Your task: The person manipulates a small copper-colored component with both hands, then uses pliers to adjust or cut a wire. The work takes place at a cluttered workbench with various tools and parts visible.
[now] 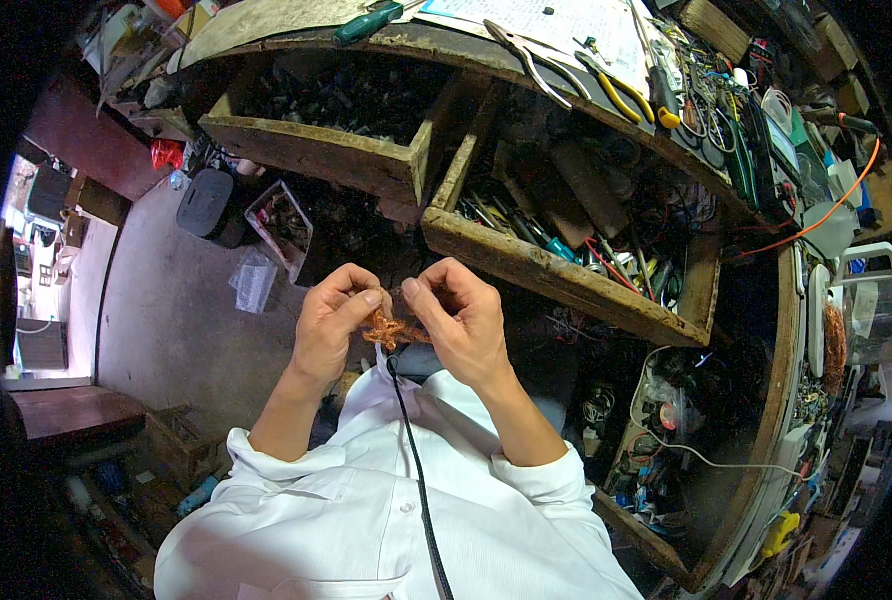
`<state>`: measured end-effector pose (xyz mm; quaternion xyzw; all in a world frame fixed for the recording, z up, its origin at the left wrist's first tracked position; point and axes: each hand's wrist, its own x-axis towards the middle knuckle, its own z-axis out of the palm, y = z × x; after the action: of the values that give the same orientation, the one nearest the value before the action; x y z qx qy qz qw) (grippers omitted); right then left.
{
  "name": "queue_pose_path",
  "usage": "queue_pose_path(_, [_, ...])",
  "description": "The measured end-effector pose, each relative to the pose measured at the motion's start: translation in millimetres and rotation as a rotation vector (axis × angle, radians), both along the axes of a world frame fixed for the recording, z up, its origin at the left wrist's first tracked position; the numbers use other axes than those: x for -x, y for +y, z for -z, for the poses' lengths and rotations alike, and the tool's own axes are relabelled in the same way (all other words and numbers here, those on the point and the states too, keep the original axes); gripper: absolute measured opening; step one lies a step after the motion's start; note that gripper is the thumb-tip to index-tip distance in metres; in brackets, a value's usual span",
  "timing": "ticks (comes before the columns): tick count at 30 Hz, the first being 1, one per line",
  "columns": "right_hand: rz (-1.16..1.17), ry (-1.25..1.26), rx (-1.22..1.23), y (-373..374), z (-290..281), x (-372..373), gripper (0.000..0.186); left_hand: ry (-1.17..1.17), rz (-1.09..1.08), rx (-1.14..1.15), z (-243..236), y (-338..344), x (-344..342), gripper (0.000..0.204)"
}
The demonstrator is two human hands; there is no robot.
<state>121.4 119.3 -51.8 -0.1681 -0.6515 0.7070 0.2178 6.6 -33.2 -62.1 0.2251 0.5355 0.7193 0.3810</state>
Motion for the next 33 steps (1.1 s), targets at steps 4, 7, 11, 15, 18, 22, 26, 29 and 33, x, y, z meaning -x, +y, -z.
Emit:
queue_pose_path(4, [-0.007, 0.006, 0.147, 2, 7, 1, 0.012, -0.031, -0.005, -0.005, -2, 0, 0, 0.013])
queue_pose_path(7, [0.064, 0.016, 0.025, -5, 0, 5, 0.014, -0.038, -0.007, -0.013, -2, 0, 1, 0.013])
queue_pose_path(11, [-0.078, -0.012, 0.079, -4, -7, 1, 0.02, -0.017, -0.017, -0.011, 3, -2, 2, 0.013])
queue_pose_path(15, [-0.07, -0.015, 0.02, 0, 5, 1, 0.021, 0.006, -0.007, -0.011, 0, -2, 2, 0.012])
queue_pose_path(18, [-0.045, -0.039, 0.082, 2, 4, 2, 0.022, -0.025, -0.011, -0.014, -2, -1, 2, 0.011])
queue_pose_path(22, [-0.016, 0.003, 0.103, -2, -2, 4, 0.022, -0.033, -0.045, -0.004, -2, 0, 1, 0.009])
queue_pose_path(26, [0.002, 0.003, 0.05, -9, -8, 4, 0.018, -0.05, -0.033, -0.014, 4, -2, 2, 0.009])
queue_pose_path(29, [-0.088, -0.021, 0.049, -4, 4, 2, 0.016, -0.042, -0.019, -0.015, 6, -3, 3, 0.012])
queue_pose_path(33, [-0.06, 0.032, 0.263, -4, 2, 7, 0.014, -0.159, 0.02, -0.009, -2, -4, 4, 0.025])
